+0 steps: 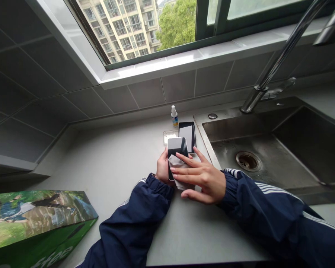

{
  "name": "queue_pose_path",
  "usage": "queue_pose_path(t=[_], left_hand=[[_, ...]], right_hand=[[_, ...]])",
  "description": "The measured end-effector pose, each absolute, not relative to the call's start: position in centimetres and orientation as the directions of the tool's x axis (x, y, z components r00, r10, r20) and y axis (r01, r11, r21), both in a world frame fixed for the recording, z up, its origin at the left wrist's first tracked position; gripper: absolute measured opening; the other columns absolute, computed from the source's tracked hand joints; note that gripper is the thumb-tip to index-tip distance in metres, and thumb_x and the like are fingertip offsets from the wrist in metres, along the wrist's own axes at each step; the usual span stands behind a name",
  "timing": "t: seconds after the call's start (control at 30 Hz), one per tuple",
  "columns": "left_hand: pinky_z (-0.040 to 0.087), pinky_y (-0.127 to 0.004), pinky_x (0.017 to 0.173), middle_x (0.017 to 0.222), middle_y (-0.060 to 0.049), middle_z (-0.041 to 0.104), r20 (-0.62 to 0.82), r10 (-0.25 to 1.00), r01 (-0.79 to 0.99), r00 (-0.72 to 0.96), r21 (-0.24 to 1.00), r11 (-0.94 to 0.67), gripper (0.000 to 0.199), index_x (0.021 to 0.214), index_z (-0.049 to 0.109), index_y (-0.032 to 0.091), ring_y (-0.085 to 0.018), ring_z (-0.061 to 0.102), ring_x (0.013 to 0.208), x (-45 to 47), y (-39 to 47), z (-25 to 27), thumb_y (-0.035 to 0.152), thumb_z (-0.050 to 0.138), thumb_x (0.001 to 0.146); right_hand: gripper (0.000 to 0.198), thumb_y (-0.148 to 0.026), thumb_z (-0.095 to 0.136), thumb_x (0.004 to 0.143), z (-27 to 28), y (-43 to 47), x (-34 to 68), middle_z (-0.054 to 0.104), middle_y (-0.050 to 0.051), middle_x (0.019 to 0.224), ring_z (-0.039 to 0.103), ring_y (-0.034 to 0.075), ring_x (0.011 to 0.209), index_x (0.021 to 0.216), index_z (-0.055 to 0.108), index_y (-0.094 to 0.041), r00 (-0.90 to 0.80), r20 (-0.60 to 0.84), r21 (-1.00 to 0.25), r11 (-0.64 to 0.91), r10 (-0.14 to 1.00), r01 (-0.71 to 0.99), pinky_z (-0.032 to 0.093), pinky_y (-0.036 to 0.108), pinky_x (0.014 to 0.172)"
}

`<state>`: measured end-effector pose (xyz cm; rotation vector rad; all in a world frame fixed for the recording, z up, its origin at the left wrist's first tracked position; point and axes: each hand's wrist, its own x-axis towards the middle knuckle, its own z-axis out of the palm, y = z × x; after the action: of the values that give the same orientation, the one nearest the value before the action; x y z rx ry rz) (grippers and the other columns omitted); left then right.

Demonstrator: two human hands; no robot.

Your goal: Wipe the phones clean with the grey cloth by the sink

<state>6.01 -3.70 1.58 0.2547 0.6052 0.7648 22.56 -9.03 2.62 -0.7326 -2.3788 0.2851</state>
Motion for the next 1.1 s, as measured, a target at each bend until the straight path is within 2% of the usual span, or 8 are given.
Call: queue_pose_path(t=[0.13, 0.23, 0.4, 0.47, 0.73, 0.83, 0.93, 1.1], left_hand=[[0.053, -0.038, 0.094, 0.098, -0.019, 0.075, -0.438, 0.718, -0.569, 0.541, 0.439, 0.696, 0.068, 0.113, 0.071, 0.004, -0.027, 0.073, 0.091, 6.2, -3.8, 1.9, 0.057, 0.030, 0.099], [0.051, -0.041, 0.099, 0.105, -0.017, 0.075, -0.447, 0.715, -0.559, 0.537, 0.447, 0.699, 0.062, 0.122, 0.068, 0.008, -0.028, 0.073, 0.096, 6.5, -4.0, 2.8, 0.051, 0.029, 0.101], [0.055, -0.052, 0.078, 0.081, -0.018, 0.075, -0.551, 0.480, -0.214, 0.682, 0.478, 0.852, 0.082, 0.115, 0.071, 0.009, -0.033, 0.071, 0.070, 6.0, -4.1, 3.7, 0.067, 0.016, 0.097], [0.055, -0.052, 0.076, 0.081, -0.019, 0.074, -0.534, 0.463, -0.184, 0.708, 0.494, 0.850, 0.087, 0.112, 0.071, 0.007, -0.034, 0.071, 0.070, 5.7, -4.1, 3.5, 0.068, 0.012, 0.096], [0.057, -0.050, 0.072, 0.090, -0.020, 0.075, -0.427, 0.565, -0.359, 0.706, 0.472, 0.805, 0.075, 0.116, 0.070, 0.008, -0.034, 0.073, 0.075, 5.7, -3.8, 2.1, 0.063, 0.022, 0.098], [0.055, -0.046, 0.090, 0.102, -0.016, 0.076, -0.386, 0.738, -0.573, 0.553, 0.467, 0.673, 0.062, 0.122, 0.069, 0.008, -0.030, 0.073, 0.093, 6.3, -3.8, 2.0, 0.052, 0.031, 0.100], [0.048, -0.040, 0.105, 0.110, -0.015, 0.075, -0.376, 0.816, -0.672, 0.440, 0.464, 0.577, 0.056, 0.120, 0.070, 0.006, -0.028, 0.068, 0.112, 6.9, -3.9, 2.1, 0.043, 0.032, 0.102], [0.050, -0.038, 0.102, 0.109, -0.017, 0.074, -0.335, 0.827, -0.683, 0.452, 0.466, 0.562, 0.057, 0.115, 0.070, 0.004, -0.027, 0.071, 0.102, 7.0, -3.9, 1.9, 0.044, 0.034, 0.101]], right_hand=[[0.035, -0.040, 0.054, 0.098, 2.6, -8.9, 22.8, 0.069, 0.008, 0.131, 0.035, 0.030, 0.148, 0.125, 0.069, -0.023, -0.636, 0.517, -0.358, 0.820, 0.572, 0.447, -0.003, 0.062, 0.123], [0.038, -0.036, 0.049, 0.101, 2.2, -8.3, 23.3, 0.062, 0.007, 0.140, 0.030, 0.032, 0.150, 0.133, 0.063, -0.023, -0.552, 0.511, -0.327, 0.743, 0.659, 0.584, 0.001, 0.064, 0.122], [0.045, -0.036, 0.041, 0.103, 1.8, -7.3, 24.0, 0.047, 0.006, 0.153, 0.020, 0.035, 0.153, 0.145, 0.052, -0.022, -0.328, 0.507, -0.279, 0.511, 0.797, 0.813, 0.014, 0.065, 0.120], [0.046, -0.036, 0.040, 0.103, 1.9, -7.2, 24.1, 0.046, 0.005, 0.154, 0.020, 0.034, 0.153, 0.145, 0.052, -0.023, -0.299, 0.503, -0.276, 0.479, 0.811, 0.833, 0.018, 0.064, 0.119], [0.039, -0.032, 0.046, 0.101, 1.8, -7.1, 24.3, 0.059, 0.007, 0.143, 0.031, 0.033, 0.150, 0.134, 0.063, -0.024, -0.333, 0.539, -0.340, 0.562, 0.773, 0.754, 0.021, 0.064, 0.119], [0.035, -0.032, 0.053, 0.098, 2.0, -7.3, 24.3, 0.065, 0.008, 0.136, 0.036, 0.033, 0.147, 0.127, 0.068, -0.022, -0.438, 0.551, -0.368, 0.678, 0.710, 0.636, 0.019, 0.062, 0.121], [0.029, -0.031, 0.059, 0.095, 2.6, -7.7, 24.2, 0.072, 0.008, 0.125, 0.043, 0.031, 0.143, 0.118, 0.072, -0.021, -0.514, 0.581, -0.392, 0.770, 0.631, 0.504, 0.018, 0.058, 0.123], [0.020, -0.028, 0.060, 0.094, 2.9, -8.0, 24.0, 0.077, 0.004, 0.113, 0.054, 0.027, 0.136, 0.104, 0.077, -0.024, -0.485, 0.618, -0.414, 0.780, 0.619, 0.469, 0.023, 0.053, 0.123]])
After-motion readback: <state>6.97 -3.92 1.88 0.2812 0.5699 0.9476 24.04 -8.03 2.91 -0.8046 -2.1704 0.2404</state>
